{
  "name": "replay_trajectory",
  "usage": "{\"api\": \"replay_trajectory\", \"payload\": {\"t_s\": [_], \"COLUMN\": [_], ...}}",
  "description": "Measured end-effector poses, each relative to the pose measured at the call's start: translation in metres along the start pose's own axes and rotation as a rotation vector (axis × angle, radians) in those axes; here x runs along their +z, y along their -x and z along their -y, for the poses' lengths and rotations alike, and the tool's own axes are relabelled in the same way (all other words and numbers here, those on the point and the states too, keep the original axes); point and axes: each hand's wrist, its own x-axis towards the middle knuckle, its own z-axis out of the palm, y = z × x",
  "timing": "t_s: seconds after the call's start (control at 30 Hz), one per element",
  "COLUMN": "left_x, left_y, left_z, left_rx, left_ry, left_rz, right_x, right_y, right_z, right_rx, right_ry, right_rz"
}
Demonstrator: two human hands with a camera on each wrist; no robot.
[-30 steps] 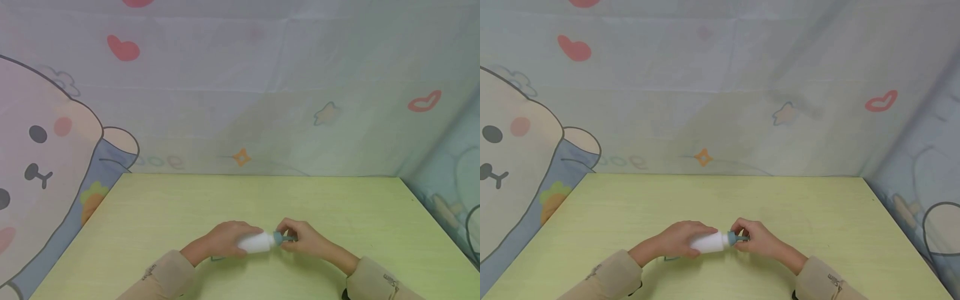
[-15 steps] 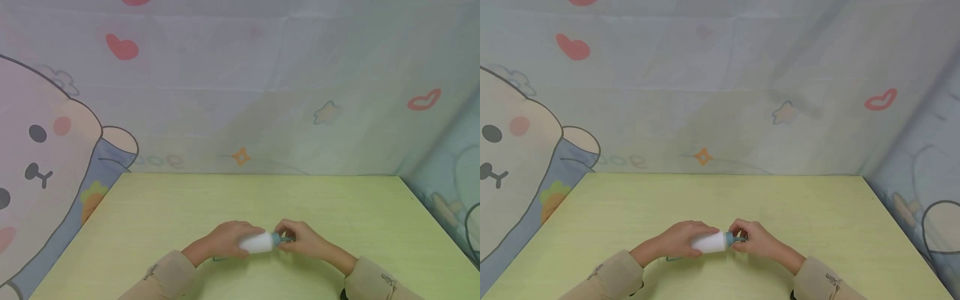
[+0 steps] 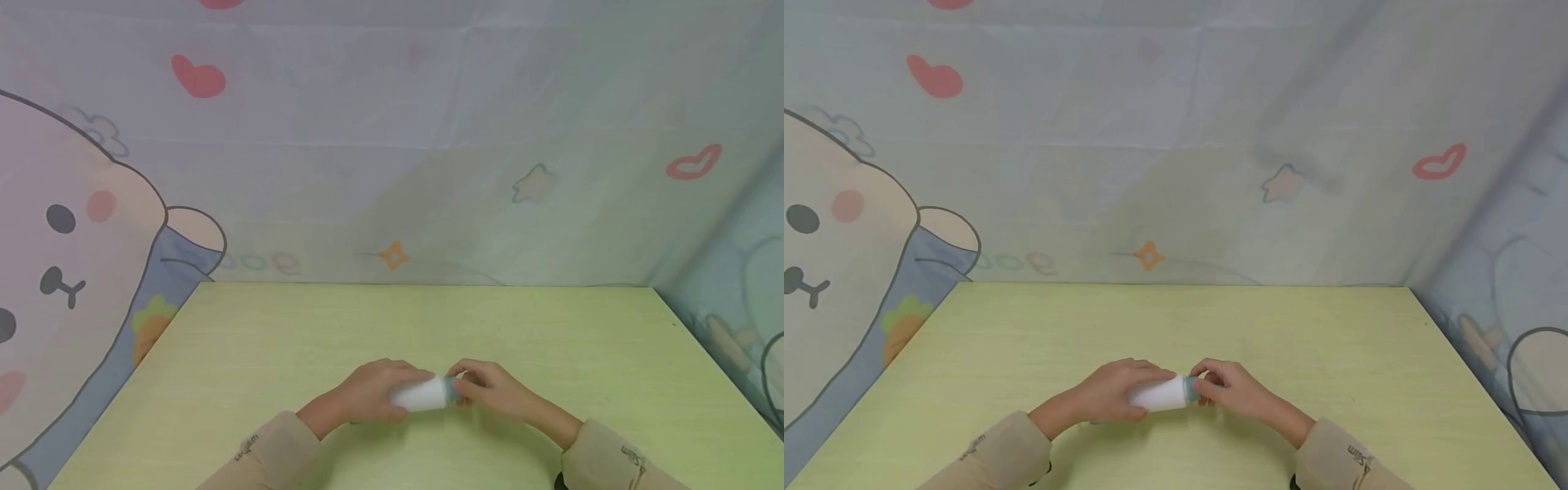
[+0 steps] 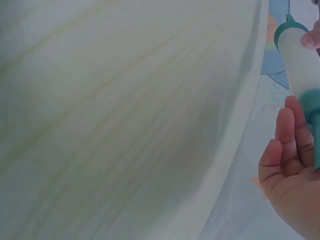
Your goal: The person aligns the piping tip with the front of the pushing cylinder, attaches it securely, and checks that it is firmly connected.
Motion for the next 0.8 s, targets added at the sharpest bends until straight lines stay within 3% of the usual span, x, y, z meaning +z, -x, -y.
{"api": "replay_trajectory", "payload": {"t_s": [0.3, 0.6, 0.8], "left_x": [-0.0005, 0.0004, 0.0006], "left_y": [0.0014, 0.0022, 0.0023], "left_z": [0.0012, 0.0027, 0.0029], "left_rx": [-0.007, 0.014, 0.019], "left_ry": [0.003, -0.009, -0.011], "left_rz": [-0.020, -0.036, -0.041], "right_x": [-0.0014, 0.0025, 0.0018], "right_y": [-0.0002, -0.0012, -0.0017], "right_z": [0.0015, 0.0021, 0.0035], "right_rx": [0.003, -0.049, -0.063], "right_ry": [-0.040, 0.098, 0.088], "right_rz": [0.054, -0.087, -0.082]}}
